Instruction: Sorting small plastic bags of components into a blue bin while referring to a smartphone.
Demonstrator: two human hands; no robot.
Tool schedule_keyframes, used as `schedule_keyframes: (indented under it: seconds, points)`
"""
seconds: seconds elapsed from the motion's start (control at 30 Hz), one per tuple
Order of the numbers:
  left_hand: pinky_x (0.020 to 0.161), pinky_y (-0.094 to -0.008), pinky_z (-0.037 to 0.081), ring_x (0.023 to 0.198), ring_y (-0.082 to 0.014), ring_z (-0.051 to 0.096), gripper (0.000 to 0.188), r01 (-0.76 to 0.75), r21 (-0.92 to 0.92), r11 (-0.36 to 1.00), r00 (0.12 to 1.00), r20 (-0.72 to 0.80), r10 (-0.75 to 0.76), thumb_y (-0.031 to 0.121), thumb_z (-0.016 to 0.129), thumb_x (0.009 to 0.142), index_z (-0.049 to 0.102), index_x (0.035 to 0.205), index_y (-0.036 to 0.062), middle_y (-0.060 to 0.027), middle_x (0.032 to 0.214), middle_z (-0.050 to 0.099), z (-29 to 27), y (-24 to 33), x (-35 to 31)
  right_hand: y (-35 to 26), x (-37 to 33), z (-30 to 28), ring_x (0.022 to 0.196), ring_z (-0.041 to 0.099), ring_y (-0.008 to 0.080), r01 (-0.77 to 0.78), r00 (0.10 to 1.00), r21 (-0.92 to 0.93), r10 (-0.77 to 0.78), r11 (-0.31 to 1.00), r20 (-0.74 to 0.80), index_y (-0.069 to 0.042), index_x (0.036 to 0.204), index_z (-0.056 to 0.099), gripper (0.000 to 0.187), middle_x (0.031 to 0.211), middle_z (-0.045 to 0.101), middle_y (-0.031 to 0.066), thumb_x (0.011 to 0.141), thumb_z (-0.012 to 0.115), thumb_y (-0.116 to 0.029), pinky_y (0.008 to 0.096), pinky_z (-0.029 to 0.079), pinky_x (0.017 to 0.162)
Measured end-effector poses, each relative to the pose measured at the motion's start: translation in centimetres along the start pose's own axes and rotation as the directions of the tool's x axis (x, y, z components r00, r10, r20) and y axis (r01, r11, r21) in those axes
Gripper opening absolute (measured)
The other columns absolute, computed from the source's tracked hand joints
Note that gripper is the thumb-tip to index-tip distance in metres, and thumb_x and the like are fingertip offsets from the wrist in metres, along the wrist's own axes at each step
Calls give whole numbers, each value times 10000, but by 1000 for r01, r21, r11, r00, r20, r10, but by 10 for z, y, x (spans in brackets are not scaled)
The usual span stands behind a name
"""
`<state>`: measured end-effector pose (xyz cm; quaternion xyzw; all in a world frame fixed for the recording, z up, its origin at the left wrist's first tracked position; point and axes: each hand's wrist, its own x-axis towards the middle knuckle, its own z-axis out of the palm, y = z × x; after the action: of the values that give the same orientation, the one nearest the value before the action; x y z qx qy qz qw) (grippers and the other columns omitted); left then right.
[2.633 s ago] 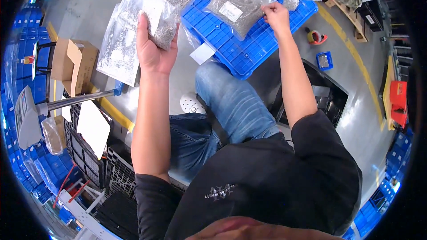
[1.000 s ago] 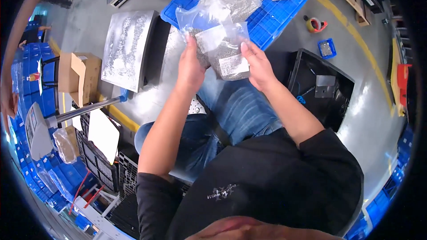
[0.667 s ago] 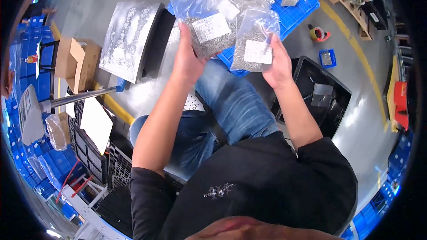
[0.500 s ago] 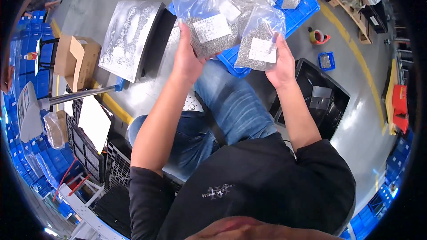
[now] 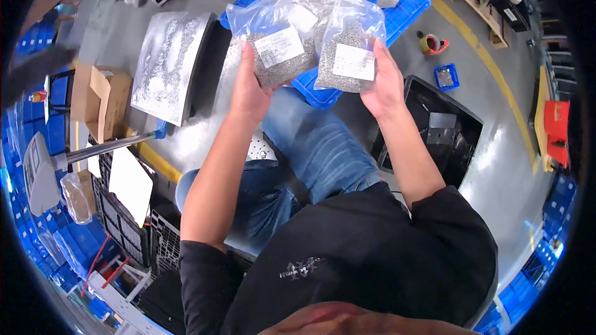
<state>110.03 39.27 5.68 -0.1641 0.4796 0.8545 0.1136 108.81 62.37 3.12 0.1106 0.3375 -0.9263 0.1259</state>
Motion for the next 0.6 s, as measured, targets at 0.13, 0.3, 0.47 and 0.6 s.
schedule_keyframes:
  seconds: [0.13,0.3,0.47,0.6]
  points:
    - [961,-475,479,1210,-299,555,678,34,-2,999,999,3,-34,590,350,986,382,1417,67,-127,1360,529,-2,-15,2,3,1,3,1142,588,235,-18,998,20,19,1000,-67,-41,1291,528,387,1251,596,95,1029,441,-312,394,470,983]
    - [1018,-460,446,1243,-287,534,717,122,-31,992,991,62,-119,611,366,973,372,1428,57,-119,1379,516,-8,-41,2,11,-4,17,1101,607,212,-18,998,-42,15,999,-66,-38,1267,545,361,1203,617,80,1020,478,-293,364,486,957]
    - [1047,-421,415,1277,-242,497,748,164,-69,984,973,175,-149,644,353,959,363,1445,76,-89,1393,502,-4,-49,-4,30,-9,31,1049,624,176,-43,999,-155,38,987,-34,-30,1233,575,350,1144,635,76,1015,499,-294,331,511,900]
    - [1090,-416,362,1307,-250,465,826,138,30,990,984,110,-140,728,281,921,385,1444,97,-76,1432,473,3,-50,-11,42,-13,38,1042,616,154,-38,999,-229,45,973,22,-20,1233,577,356,1140,630,70,1020,492,-292,309,504,898]
